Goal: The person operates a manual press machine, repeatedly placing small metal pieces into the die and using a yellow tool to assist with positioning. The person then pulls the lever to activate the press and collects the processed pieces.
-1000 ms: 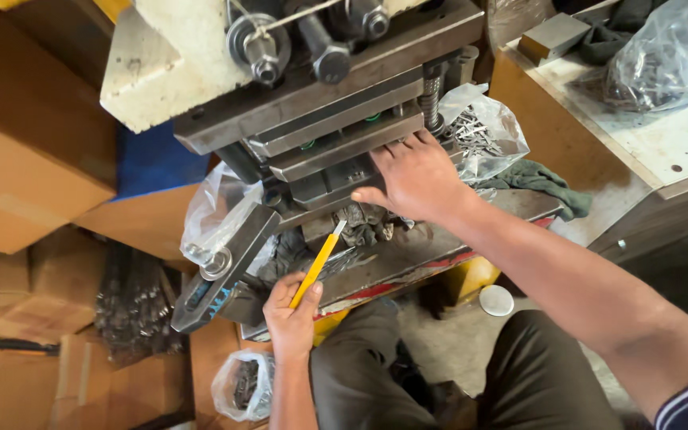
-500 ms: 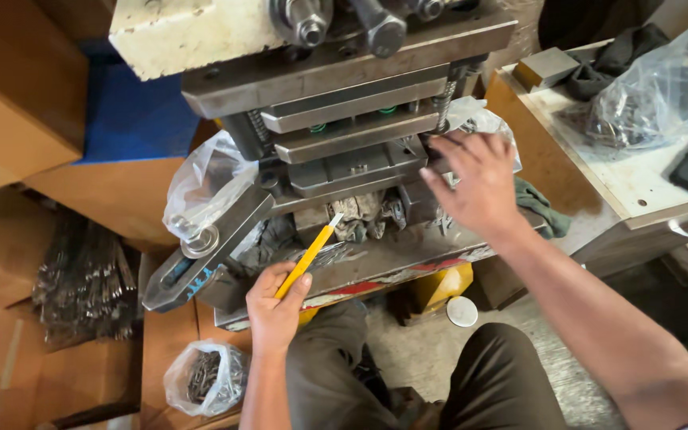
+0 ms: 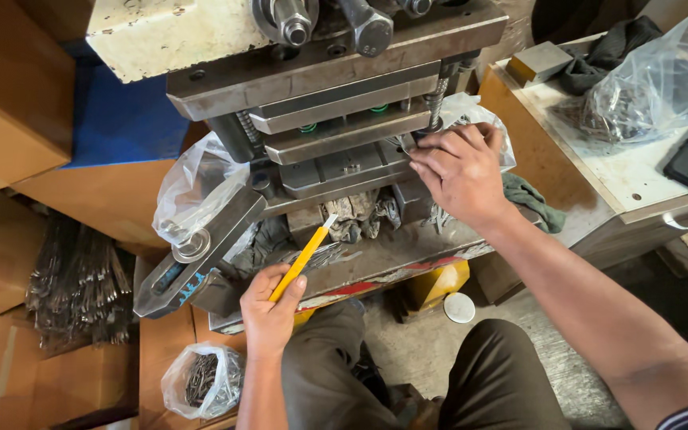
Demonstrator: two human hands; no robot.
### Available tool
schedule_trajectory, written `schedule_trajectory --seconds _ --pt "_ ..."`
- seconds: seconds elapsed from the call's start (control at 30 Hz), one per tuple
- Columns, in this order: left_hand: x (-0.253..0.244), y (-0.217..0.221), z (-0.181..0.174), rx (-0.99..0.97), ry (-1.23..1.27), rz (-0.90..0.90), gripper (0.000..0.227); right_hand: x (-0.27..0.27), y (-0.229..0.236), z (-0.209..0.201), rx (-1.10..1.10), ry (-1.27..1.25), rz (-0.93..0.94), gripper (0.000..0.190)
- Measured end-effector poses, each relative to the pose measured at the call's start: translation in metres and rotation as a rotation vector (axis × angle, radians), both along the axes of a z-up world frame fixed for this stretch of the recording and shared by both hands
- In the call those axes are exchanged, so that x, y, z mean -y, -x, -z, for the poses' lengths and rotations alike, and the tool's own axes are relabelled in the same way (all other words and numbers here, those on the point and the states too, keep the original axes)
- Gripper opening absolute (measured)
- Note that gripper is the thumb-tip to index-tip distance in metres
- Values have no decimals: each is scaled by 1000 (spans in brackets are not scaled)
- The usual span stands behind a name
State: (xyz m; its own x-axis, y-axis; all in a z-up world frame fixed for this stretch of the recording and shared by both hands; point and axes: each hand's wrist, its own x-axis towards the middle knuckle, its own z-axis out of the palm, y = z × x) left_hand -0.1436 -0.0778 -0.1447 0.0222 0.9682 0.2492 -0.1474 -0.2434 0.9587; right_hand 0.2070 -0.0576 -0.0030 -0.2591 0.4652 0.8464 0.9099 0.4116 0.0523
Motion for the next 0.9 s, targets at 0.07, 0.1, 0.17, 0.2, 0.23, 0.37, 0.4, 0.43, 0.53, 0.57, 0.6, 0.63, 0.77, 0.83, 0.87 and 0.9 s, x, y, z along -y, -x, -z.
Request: schedule_trajectory --seconds 0.07,0.1,0.17,0.2,0.23,0.37,0.4,0.43,0.53,0.57,0.6,0.63,0.77,0.83,0.87,0.9 --pt "1 1 0 -4 4 3 28 -1 -5 3 -22 -8 -6 12" --pt "0 1 0 -5 5 4 28 -2 -9 5 -27 -14 16 11" --pt "0 1 0 -10 -5 -2 28 0 -22 9 -36 -23 60 8" --pt "0 0 0 -12 -9 -3 28 2 -31 11 -60 -38 78 9" --pt "0 0 1 -13 -7 -1 28 5 -42 12 -85 -54 96 9" --pt "2 0 0 -35 2 -31 28 6 -62 18 -164 -28 288 12" --pt "0 -2 -2 -44 2 -38 29 7 -62 19 -142 52 299 19" --pt "0 -2 -4 -18 8 -13 28 9 -57 20 -120 131 309 27" --pt "-1 -1 -2 30 12 0 28 12 -32 15 -43 188 85 39" --pt "2 1 1 10 6 -17 28 13 -22 13 -21 182 -30 42" --pt "0 1 1 -14 -4 -22 28 12 -13 10 37 170 -47 44" --pt "0 1 2 -13 -4 -14 28 9 -3 6 96 158 -65 47" --pt "-2 -1 0 2 5 6 27 -2 17 -14 212 187 13 56" --pt "-1 1 0 4 14 -1 28 -4 22 -18 247 145 33 45" --pt "-1 1 0 0 16 -2 29 -4 23 -18 265 126 46 40" --pt "-1 1 0 -3 18 -3 29 -3 24 -18 284 85 32 37"
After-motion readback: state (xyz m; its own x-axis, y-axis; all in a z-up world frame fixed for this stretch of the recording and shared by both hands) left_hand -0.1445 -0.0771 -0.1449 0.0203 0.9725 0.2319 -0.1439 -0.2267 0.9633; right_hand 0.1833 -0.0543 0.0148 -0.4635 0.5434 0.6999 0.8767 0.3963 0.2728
